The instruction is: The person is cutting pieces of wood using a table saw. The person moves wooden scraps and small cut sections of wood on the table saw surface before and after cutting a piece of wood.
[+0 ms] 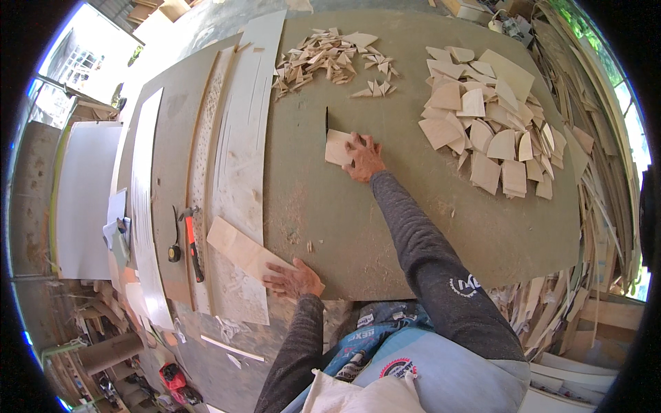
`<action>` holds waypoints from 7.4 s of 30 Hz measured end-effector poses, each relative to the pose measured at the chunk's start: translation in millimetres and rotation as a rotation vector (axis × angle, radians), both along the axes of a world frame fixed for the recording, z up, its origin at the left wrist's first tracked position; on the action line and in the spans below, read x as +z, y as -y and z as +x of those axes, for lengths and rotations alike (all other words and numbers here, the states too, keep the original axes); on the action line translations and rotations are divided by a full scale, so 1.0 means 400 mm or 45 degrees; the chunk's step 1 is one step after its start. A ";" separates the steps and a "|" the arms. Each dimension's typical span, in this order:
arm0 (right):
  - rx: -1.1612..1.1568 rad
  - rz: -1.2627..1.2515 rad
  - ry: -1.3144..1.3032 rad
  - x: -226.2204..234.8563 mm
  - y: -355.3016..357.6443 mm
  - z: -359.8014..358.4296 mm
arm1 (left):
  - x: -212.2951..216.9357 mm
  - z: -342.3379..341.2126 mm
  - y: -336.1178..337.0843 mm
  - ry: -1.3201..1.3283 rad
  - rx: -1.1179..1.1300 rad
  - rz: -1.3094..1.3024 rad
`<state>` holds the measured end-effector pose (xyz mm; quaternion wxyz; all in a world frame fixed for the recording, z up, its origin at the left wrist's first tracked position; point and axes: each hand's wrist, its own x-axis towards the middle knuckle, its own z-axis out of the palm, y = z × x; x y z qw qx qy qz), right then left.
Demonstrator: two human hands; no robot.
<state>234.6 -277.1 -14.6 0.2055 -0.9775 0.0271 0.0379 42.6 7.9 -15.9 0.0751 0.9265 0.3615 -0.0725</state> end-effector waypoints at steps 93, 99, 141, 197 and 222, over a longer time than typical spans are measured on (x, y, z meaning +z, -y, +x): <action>-0.111 0.009 0.037 -0.025 -0.053 -0.005 | 0.001 0.002 0.001 0.010 0.011 -0.021; -0.133 0.045 0.091 -0.042 -0.047 -0.004 | -0.003 0.005 -0.001 -0.003 -0.011 -0.008; 0.106 -0.213 0.103 -0.013 0.030 0.025 | 0.019 0.007 0.011 -0.007 0.016 0.009; 0.154 -0.030 0.199 -0.091 0.097 0.070 | 0.018 0.000 0.012 -0.056 -0.029 0.041; 0.023 -0.037 0.157 -0.060 0.055 0.050 | 0.037 0.014 0.013 -0.112 0.019 -0.026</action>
